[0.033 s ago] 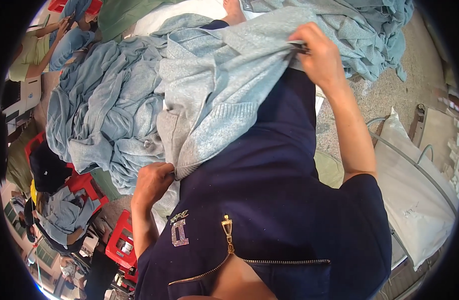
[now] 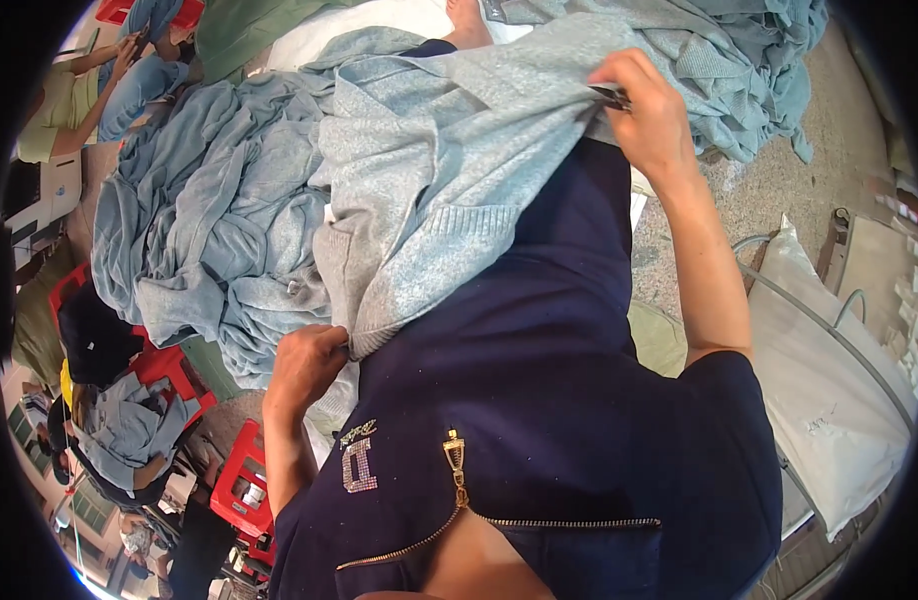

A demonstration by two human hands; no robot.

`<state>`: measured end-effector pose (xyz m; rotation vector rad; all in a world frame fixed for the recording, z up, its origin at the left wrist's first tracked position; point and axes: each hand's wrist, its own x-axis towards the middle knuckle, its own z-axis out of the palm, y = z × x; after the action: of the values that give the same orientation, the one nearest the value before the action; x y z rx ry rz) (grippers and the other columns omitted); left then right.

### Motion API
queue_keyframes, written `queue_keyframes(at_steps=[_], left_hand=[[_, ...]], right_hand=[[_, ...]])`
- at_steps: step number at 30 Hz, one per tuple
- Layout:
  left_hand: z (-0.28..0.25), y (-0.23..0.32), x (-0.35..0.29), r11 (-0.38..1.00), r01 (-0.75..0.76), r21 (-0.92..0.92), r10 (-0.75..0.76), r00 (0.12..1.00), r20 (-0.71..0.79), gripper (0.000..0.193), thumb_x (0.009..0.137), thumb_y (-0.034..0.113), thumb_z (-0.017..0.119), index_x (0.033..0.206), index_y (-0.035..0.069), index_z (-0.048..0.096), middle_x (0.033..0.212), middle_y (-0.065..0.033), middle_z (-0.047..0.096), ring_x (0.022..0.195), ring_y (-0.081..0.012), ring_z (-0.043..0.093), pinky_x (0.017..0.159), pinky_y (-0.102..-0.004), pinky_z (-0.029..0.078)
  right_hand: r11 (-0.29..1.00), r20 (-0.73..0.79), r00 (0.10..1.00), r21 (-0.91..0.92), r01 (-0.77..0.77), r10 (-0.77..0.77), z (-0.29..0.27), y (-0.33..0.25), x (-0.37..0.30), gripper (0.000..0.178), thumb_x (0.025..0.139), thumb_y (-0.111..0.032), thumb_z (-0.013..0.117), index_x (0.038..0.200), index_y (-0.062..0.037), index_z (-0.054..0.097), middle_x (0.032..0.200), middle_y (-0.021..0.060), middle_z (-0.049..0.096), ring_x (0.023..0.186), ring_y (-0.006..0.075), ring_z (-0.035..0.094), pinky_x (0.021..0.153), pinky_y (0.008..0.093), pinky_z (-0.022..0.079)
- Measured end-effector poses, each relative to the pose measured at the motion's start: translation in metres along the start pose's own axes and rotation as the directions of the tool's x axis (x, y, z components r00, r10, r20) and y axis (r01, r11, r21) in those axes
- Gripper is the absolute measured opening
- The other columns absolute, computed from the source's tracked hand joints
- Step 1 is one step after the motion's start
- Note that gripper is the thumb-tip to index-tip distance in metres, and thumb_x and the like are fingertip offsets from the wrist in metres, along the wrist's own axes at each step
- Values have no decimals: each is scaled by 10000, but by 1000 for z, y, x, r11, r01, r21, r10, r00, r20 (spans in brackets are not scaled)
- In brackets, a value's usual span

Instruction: The person trims loose threads around the buttons and seams of sweaters using thread snips and handles garments from the pile.

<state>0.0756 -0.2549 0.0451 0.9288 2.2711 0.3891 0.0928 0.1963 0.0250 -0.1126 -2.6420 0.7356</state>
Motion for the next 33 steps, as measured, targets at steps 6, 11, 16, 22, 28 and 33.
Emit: queue_keyframes(at_steps=[6, 11, 16, 22, 28, 33], left_hand=[[2, 0, 4, 999, -21, -39, 22, 999, 29, 47, 719, 90, 630, 732, 63, 593, 674, -115, 587, 710, -327, 613, 619, -442, 484], [-7, 7, 19, 956, -139, -258, 137, 990, -26, 120, 690, 98, 649, 742, 44, 556, 689, -140, 568, 744, -349, 591, 643, -450, 469], [7, 1, 25, 930, -145, -338, 143, 989, -31, 159, 703, 116, 665, 838, 42, 627, 781, -167, 601, 735, -387, 584, 660, -446, 476], [40, -36, 31, 858, 9, -513, 72, 988, 137, 222, 770, 134, 658, 967, 34, 686, 810, -152, 643, 739, -268, 641, 671, -342, 490], [57, -45, 22, 543, 239, -805, -210, 967, 145, 218, 832, 88, 615, 1020, -13, 658, 840, -20, 664, 780, -122, 603, 713, -269, 467], [105, -83, 42, 198, -113, -974, -417, 889, -189, 185, 897, 93, 618, 1054, -4, 615, 838, -41, 634, 709, -104, 572, 668, -234, 450]], right_hand=[[994, -104, 993, -87, -58, 49, 4, 14, -39, 237, 690, 142, 572, 871, -8, 546, 938, 110, 596, 852, 307, 626, 715, 335, 493], [867, 88, 866, 41, -497, 492, -5, 47, -82, 206, 709, 135, 596, 848, -5, 539, 867, 101, 564, 712, 243, 560, 622, 308, 447], [986, -163, 974, -85, 146, -158, -20, -24, -48, 223, 718, 67, 638, 907, -44, 603, 877, 116, 608, 763, 299, 617, 628, 368, 506], [951, 582, 773, 2, 308, -251, 79, -67, 2, 546, 798, -81, 585, 1335, -141, 504, 1268, 167, 548, 740, 336, 673, 610, 432, 533], [914, 722, 561, 305, 267, -405, 118, -83, 48, 148, 788, -136, 590, 892, -60, 662, 790, 170, 672, 818, 342, 668, 686, 477, 503], [926, 490, 841, 375, 35, -230, 98, -97, 178, 211, 804, -181, 629, 941, -28, 679, 851, 150, 701, 783, 305, 664, 716, 416, 512]])
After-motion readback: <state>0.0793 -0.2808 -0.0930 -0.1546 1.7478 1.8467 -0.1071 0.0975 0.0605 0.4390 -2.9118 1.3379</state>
